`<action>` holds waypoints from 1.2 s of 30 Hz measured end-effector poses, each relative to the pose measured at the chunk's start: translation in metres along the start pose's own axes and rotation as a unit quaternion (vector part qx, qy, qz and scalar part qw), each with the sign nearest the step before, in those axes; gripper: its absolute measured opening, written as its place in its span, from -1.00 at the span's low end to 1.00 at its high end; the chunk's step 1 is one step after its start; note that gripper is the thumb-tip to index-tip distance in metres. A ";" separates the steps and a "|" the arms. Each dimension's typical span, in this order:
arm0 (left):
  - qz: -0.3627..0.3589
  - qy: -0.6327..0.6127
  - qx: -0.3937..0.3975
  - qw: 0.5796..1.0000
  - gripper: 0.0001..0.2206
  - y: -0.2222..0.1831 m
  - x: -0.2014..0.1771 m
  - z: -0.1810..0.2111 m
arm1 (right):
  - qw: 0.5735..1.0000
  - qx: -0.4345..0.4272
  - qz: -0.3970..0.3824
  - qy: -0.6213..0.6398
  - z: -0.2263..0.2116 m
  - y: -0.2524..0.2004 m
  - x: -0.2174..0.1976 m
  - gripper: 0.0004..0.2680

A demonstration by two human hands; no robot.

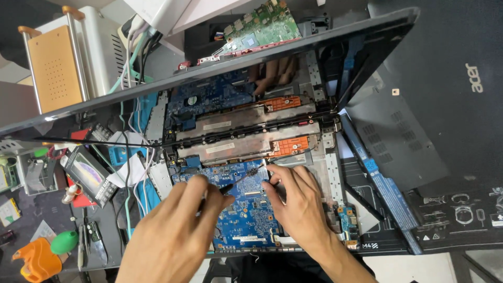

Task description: The person works on a disassembled laptop, using a screwdriver to loosen and remove screws from the exposed motherboard while steadying the board with the other hand. They reposition the board and continue working on screws at different points across the repair bench.

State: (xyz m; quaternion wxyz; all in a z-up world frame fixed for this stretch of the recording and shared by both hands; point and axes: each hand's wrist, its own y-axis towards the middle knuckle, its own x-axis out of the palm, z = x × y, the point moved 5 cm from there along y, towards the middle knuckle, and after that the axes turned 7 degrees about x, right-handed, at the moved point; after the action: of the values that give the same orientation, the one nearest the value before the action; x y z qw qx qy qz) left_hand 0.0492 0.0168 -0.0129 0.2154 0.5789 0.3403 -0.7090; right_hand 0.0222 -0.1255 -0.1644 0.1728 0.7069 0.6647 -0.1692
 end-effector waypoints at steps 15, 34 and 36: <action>0.095 -0.004 -0.100 0.990 -0.82 -0.026 -0.003 -0.026 | 1.000 0.012 0.006 0.003 0.000 0.000 -0.002 -0.72; 0.365 -0.228 -0.278 0.859 -0.91 -0.070 0.135 -0.032 | 1.000 0.009 0.013 -0.027 -0.006 0.000 0.003 -0.82; 0.375 -0.220 -0.261 0.862 -0.92 -0.064 0.139 -0.029 | 1.000 -0.001 0.020 -0.020 -0.006 -0.001 0.003 -0.82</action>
State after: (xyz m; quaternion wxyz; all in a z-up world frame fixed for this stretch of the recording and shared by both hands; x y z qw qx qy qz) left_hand -0.0090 0.0934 -0.1348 0.6775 0.4140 0.2140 -0.5691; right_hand 0.0213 -0.1200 -0.1604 0.1901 0.7161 0.6473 -0.1793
